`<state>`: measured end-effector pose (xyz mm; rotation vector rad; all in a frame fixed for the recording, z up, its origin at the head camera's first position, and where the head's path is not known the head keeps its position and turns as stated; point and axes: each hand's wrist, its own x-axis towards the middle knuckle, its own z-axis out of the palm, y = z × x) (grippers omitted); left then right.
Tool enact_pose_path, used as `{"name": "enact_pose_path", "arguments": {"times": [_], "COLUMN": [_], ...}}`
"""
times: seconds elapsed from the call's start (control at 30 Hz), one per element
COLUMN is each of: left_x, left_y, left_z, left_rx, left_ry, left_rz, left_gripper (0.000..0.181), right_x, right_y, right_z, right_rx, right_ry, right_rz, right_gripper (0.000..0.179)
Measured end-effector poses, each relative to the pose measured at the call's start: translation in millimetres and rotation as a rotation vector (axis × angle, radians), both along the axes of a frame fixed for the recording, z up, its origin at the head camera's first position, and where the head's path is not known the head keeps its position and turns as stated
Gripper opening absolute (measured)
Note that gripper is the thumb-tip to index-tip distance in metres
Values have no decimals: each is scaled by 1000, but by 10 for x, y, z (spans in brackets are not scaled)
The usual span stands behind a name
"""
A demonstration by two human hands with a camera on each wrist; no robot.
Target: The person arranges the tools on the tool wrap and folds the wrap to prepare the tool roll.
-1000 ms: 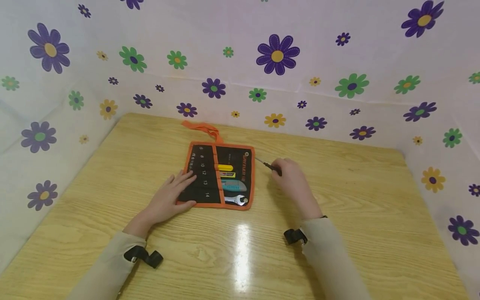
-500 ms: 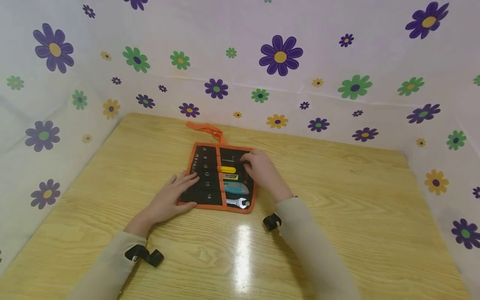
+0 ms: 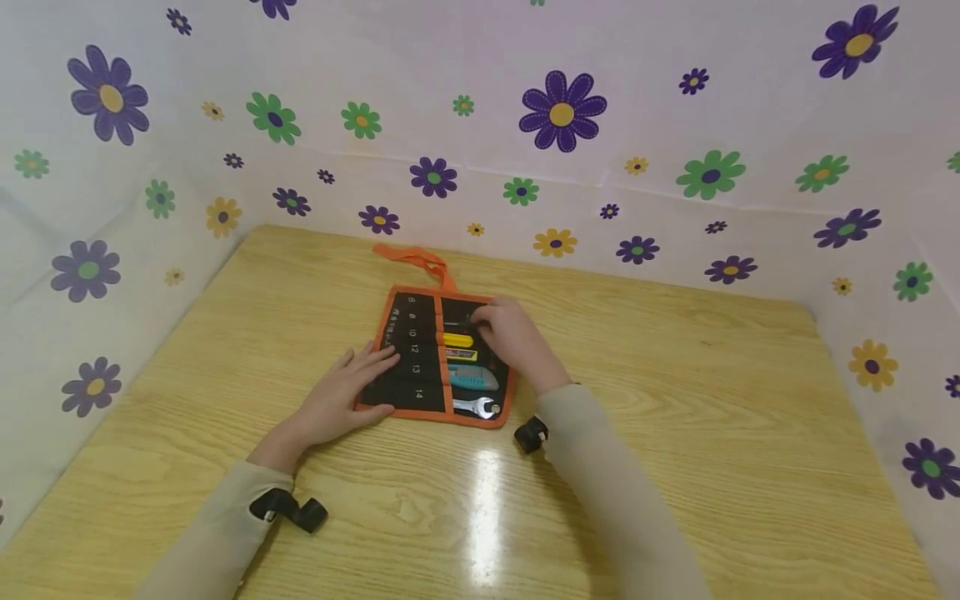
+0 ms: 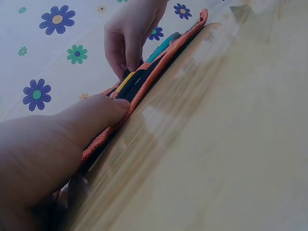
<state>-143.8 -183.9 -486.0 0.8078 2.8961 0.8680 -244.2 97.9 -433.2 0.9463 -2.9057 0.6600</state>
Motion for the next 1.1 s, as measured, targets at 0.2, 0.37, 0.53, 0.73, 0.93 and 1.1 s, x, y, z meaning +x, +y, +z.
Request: {"name": "enact_pose_path", "arguments": {"times": [0.2, 0.37, 0.53, 0.73, 0.93, 1.1], "left_x": [1, 6, 15, 17, 17, 15], "left_y": [3, 9, 10, 5, 1, 6], "left_z": [6, 19, 30, 28, 17, 14], "left_rx": [-5, -12, -15, -9, -8, -11], "left_ry": [3, 3, -2, 1, 4, 7], "left_rz": [1, 4, 7, 8, 6, 3], "left_gripper": [72, 72, 72, 72, 72, 72], "right_x": [-19, -28, -41, -62, -65, -42], "right_y": [-28, -59, -111, -168, -210, -150], "right_z": [-27, -14, -5, -25, -34, -19], "right_rx": [-48, -28, 19, 19, 2, -9], "right_ry": [19, -21, -51, -59, -85, -99], "right_rz": [40, 25, 5, -3, 3, -29], "right_gripper": [15, 17, 18, 19, 21, 27]}}
